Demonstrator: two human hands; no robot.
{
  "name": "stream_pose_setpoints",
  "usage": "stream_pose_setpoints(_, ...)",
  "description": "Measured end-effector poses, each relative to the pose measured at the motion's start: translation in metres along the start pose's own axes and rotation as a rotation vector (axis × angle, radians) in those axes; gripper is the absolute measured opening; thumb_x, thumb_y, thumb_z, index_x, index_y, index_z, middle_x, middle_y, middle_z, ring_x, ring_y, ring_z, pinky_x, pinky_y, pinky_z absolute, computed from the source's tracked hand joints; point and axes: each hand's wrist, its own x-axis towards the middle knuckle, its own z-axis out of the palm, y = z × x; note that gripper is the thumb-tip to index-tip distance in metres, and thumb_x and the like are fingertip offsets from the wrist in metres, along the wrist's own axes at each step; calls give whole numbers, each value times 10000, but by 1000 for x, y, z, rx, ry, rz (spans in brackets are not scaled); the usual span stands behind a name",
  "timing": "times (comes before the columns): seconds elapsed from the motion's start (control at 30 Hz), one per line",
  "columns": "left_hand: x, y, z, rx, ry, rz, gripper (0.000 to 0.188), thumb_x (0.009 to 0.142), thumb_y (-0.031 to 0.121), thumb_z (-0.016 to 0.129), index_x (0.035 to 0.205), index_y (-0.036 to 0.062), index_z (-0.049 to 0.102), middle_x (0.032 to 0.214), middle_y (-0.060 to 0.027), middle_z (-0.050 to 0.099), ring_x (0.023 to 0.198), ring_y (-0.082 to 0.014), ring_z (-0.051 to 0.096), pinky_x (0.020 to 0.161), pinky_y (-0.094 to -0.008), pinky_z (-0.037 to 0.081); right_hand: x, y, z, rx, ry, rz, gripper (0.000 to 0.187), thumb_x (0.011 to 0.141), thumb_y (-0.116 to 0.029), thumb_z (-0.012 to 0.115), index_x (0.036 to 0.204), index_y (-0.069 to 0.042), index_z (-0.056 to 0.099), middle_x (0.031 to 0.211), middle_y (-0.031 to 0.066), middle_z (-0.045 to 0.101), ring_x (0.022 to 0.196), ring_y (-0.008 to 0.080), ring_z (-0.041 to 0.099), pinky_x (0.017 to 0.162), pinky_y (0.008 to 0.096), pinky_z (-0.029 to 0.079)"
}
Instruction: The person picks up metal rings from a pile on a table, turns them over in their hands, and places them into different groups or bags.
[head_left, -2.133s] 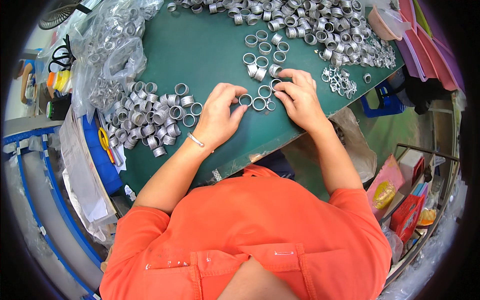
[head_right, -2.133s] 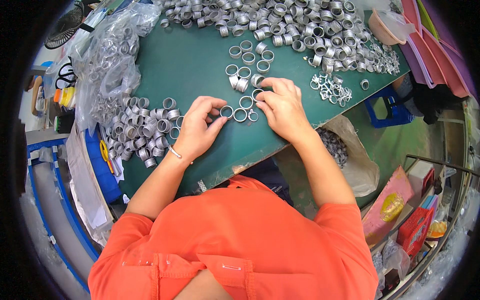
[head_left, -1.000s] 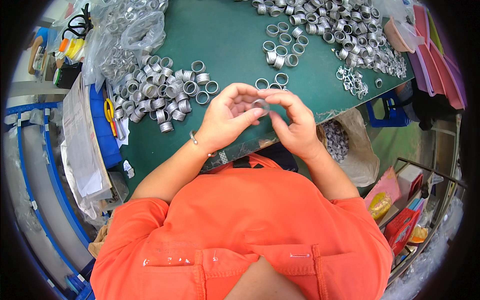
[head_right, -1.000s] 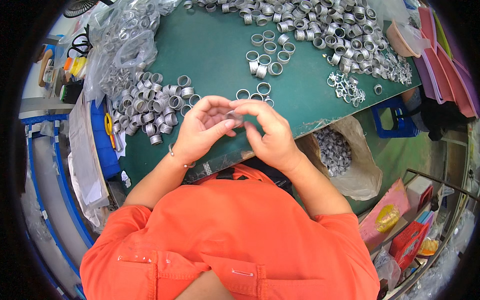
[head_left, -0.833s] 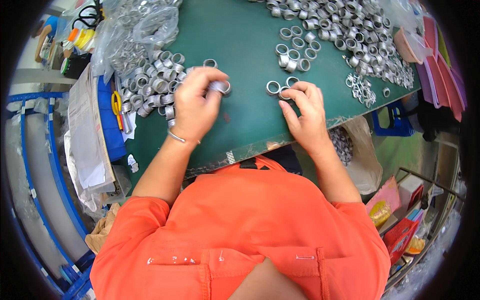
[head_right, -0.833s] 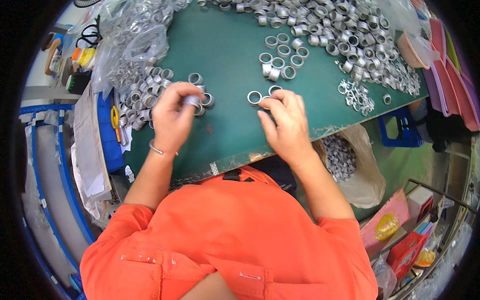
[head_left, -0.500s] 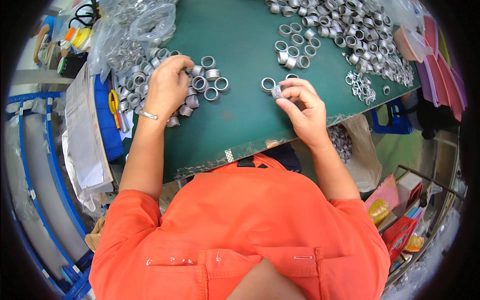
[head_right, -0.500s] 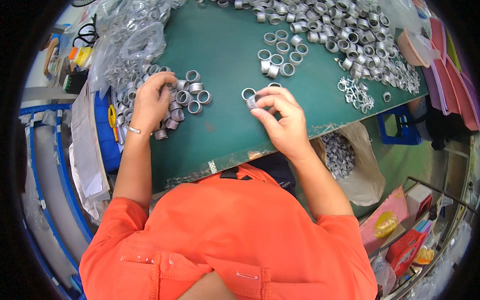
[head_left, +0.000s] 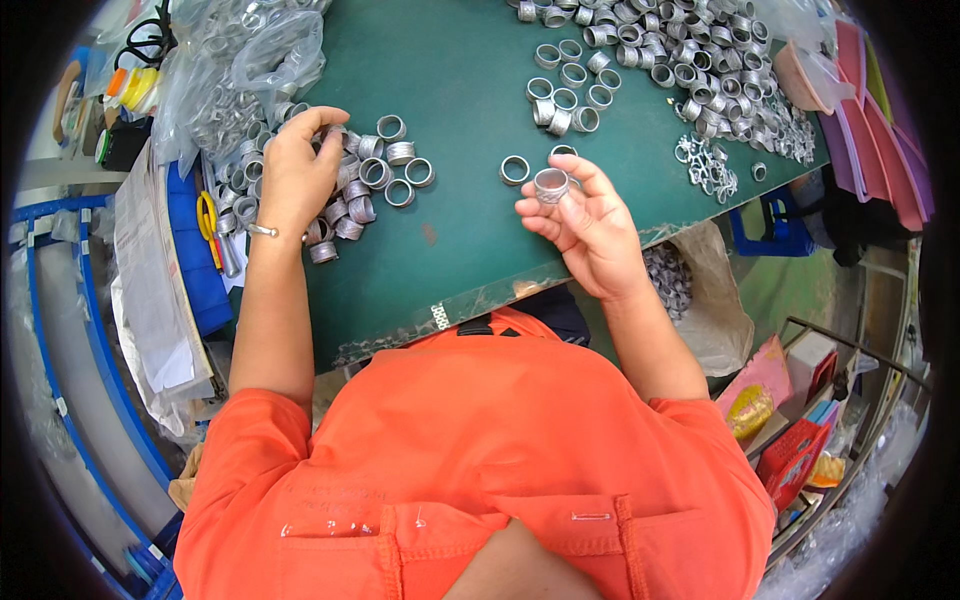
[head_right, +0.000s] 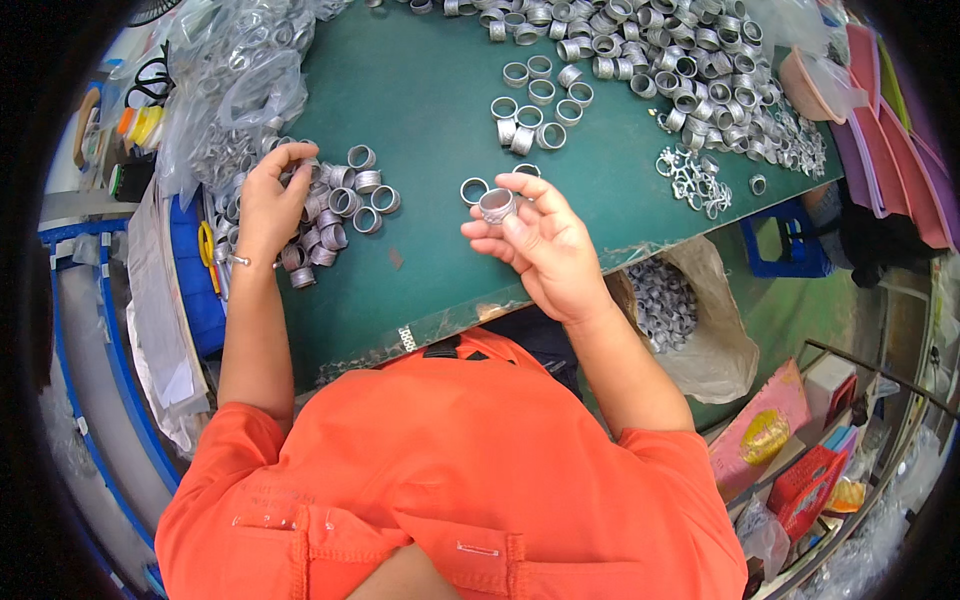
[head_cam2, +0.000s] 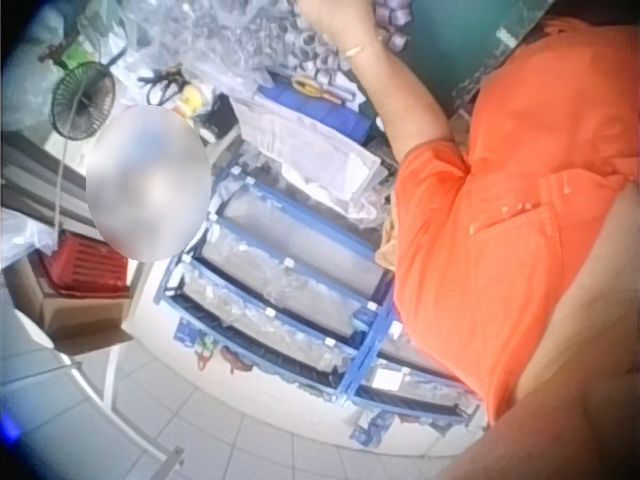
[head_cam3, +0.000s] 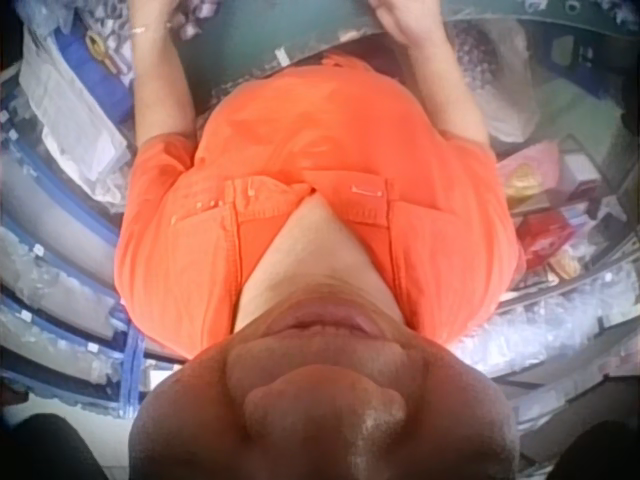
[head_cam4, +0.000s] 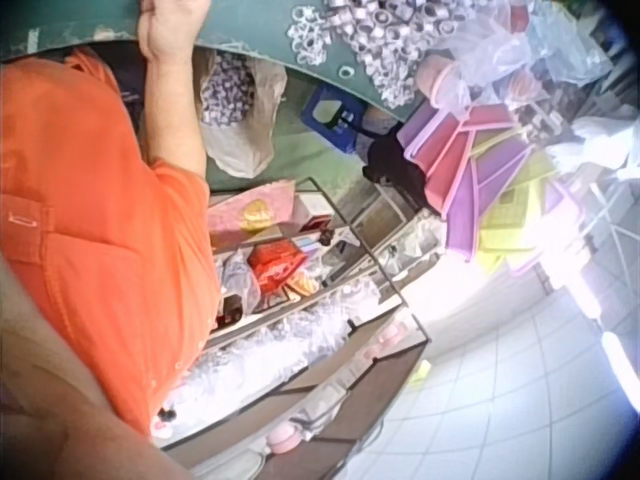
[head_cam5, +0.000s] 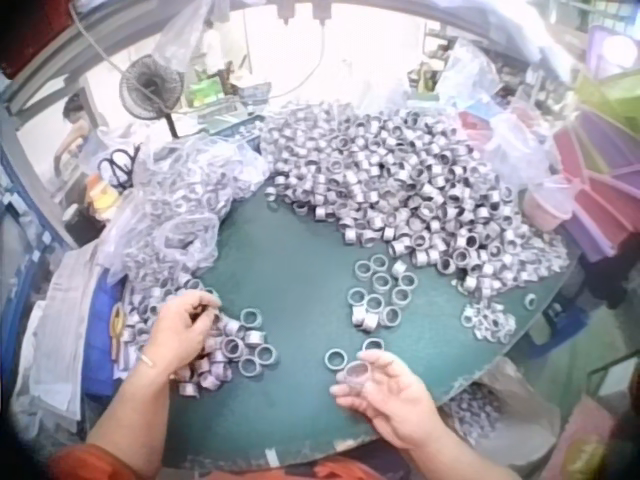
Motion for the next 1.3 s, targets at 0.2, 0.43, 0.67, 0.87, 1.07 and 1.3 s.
stream_pose_setpoints(0.2, -17, 58, 10, -354, 94, 190, 352, 772, 65, 719, 1114, 43, 634, 1044, -65, 671, 994, -179, 618, 888, -317, 469, -1, 8, -4, 265, -41, 290, 512, 1040, -368, 249, 1166, 35, 539, 860, 184, 652, 668, 241, 652, 609, 327, 533)
stream_pose_setpoints(0.43, -37, 63, 26, -322, -152, 540, 315, 705, 32, 785, 989, 32, 648, 969, -106, 660, 877, -243, 638, 761, -327, 513, 4, 20, 32, -1059, -8, -121, 168, 951, -202, 559, 1012, -52, 603, 705, 90, 613, 540, 224, 542, 494, 305, 421)
stream_pose_setpoints(0.67, 18, -13, -5, 198, -67, 271, 257, 836, 125, 674, 1066, 17, 640, 1023, -148, 665, 942, -320, 633, 825, -366, 496, 38, 3, 11, -1720, -42, -660, 367, 724, 37, 666, 1069, -70, 607, 1007, 90, 631, 960, 274, 586, 822, 384, 432)
stream_pose_setpoints(0.87, 15, 2, -4, 129, 22, 263, 160, 848, 82, 650, 995, 22, 674, 987, -124, 682, 887, -276, 654, 797, -336, 504, 26, 5, 14, -492, -20, -81, 372, 828, 110, 622, 1181, 7, 561, 1070, 77, 622, 973, 125, 614, 879, 271, 512)
stream_pose_setpoints(1.07, -8, 57, 23, -322, -78, 399, 120, 854, 40, 650, 964, 4, 678, 906, -81, 672, 797, -167, 631, 721, -278, 501, 13, 8, 13, -341, -28, -15, 379, 818, 106, 644, 1178, 20, 557, 1082, 90, 622, 977, 149, 621, 877, 279, 515)
stream_pose_setpoints(1.3, -38, 78, 43, -565, -374, 498, 462, 687, 126, 826, 1101, 55, 634, 1018, -84, 621, 870, -172, 612, 712, -279, 507, 4, 6, 19, -381, 3, 52, 228, 901, -67, 644, 1106, 25, 605, 908, 49, 656, 754, 95, 625, 652, 218, 515)
